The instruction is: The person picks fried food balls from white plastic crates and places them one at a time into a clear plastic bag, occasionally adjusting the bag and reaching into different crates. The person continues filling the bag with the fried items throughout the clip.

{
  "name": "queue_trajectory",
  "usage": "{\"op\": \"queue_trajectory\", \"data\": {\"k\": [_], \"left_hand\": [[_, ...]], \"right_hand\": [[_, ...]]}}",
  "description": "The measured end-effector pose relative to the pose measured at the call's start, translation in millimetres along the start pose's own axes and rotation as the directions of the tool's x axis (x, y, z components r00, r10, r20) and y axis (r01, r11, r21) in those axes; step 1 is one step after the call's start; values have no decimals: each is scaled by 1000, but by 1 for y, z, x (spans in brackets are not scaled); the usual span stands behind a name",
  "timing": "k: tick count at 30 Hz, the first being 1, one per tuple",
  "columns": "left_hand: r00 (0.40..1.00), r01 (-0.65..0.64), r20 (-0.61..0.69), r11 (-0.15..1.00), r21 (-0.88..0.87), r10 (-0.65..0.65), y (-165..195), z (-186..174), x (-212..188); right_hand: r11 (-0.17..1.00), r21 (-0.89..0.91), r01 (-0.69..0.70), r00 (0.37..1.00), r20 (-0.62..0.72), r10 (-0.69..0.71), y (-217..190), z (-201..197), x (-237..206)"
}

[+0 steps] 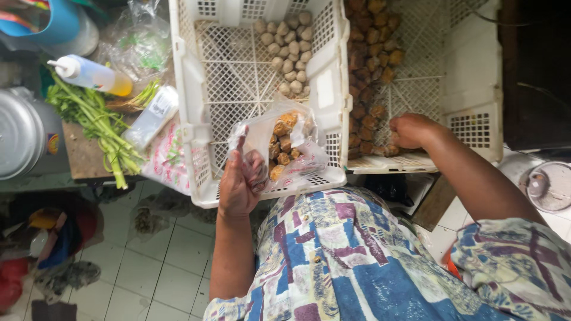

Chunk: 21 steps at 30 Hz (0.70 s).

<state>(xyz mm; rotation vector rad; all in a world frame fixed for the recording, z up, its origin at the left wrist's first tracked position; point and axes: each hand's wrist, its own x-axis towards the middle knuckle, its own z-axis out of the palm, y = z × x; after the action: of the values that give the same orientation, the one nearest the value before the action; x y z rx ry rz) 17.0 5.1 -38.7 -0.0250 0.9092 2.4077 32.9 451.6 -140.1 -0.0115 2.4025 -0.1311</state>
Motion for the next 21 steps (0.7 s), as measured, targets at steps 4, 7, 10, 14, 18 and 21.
{"op": "queue_trajectory", "data": {"k": [4, 7, 10, 14, 18, 21], "left_hand": [[1000, -3, 25, 1000, -3, 3, 2, 0, 1], [1000, 9, 26, 999, -37, -8, 3, 1, 1], [1000, 12, 17, 999, -37, -12, 4, -2, 2], [999, 4, 49, 1000, -19, -3, 5, -10, 3], [998, 45, 47, 999, -16, -44, 5, -15, 6], [996, 89, -8, 996, -26, -89, 7, -13, 6]], "right_hand": [[999, -43, 27, 1000, 17, -26, -5, -3, -2], [999, 34, 9, 1000, 20, -10, -5, -7, -4], [985, 175, 7, 1000, 20, -11, -3, -16, -6], [750, 657, 74, 996, -79, -30, -3, -49, -10], [140, 913, 383, 920, -363, -146, -16, -89, -35], [-236, 826, 512, 809, -556, -192, -37, -108, -56]]}}
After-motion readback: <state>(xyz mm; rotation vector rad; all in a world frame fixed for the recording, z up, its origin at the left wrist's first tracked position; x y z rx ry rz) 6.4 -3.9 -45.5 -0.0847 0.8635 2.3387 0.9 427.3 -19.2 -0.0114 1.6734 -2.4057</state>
